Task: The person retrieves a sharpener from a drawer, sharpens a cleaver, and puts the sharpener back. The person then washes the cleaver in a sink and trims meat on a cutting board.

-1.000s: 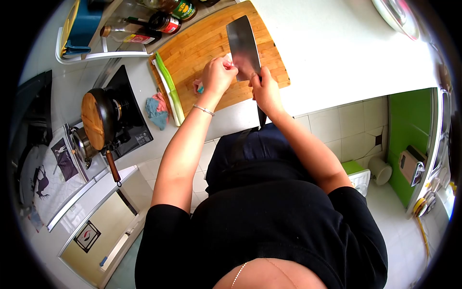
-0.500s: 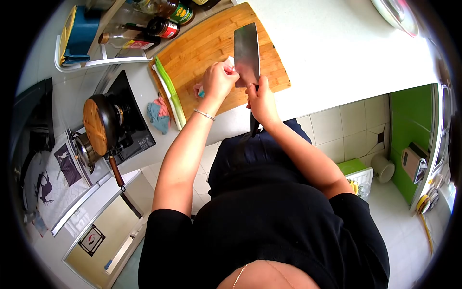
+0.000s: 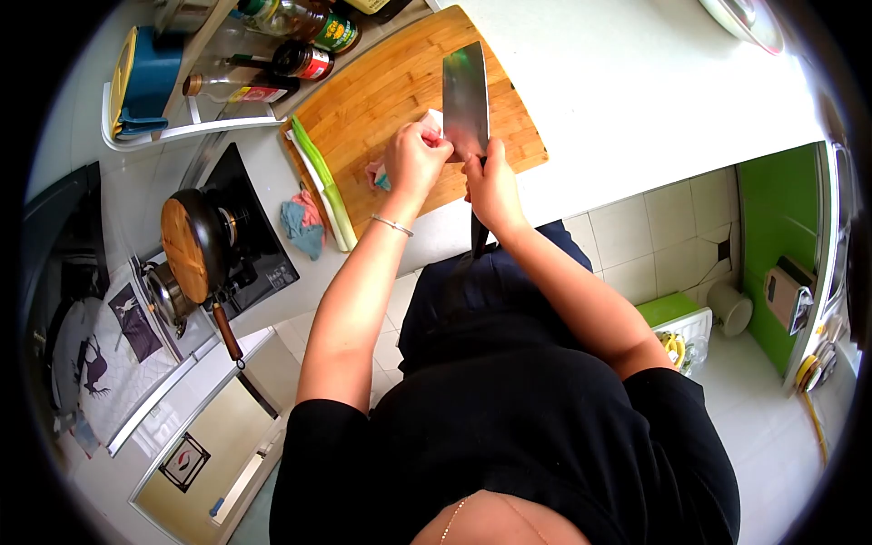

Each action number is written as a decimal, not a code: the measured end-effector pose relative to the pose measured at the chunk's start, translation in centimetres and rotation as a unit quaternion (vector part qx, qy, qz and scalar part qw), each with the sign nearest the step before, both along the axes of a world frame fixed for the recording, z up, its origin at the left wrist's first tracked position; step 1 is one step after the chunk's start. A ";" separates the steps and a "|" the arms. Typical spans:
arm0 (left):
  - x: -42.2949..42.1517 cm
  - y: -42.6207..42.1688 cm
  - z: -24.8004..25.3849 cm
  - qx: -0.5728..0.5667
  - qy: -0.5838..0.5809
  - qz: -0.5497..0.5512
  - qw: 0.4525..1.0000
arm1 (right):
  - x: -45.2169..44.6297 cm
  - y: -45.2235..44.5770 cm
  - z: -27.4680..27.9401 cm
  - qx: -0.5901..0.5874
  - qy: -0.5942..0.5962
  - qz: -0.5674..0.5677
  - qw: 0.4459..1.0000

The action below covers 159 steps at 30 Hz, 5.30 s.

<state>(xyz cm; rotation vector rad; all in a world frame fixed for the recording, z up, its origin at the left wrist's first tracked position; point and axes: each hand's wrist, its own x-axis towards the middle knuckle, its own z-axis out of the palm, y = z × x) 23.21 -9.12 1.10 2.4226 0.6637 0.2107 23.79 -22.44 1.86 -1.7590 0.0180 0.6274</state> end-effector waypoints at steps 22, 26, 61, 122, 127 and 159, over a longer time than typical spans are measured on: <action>-0.3 2.2 -1.7 -0.160 0.058 0.017 0.985 | 1.1 0.5 -0.6 -0.010 -0.014 0.003 1.000; -0.3 2.5 -1.6 -0.192 0.063 -0.003 0.979 | 1.0 0.4 -0.6 0.009 -0.017 0.004 1.000; -0.3 2.7 0.7 -0.324 0.078 0.000 0.943 | 0.2 0.1 0.2 0.038 0.039 -0.017 0.998; -0.7 4.2 0.3 -0.254 0.071 0.018 0.964 | 1.6 0.1 0.8 0.076 0.068 -0.008 0.995; -0.7 4.0 0.2 -0.256 0.081 0.011 0.963 | 1.3 0.2 0.4 0.067 0.063 0.002 0.996; -1.1 3.0 -0.1 -0.069 0.095 -0.104 0.988 | 1.1 0.9 -1.3 -0.019 -0.053 0.042 0.998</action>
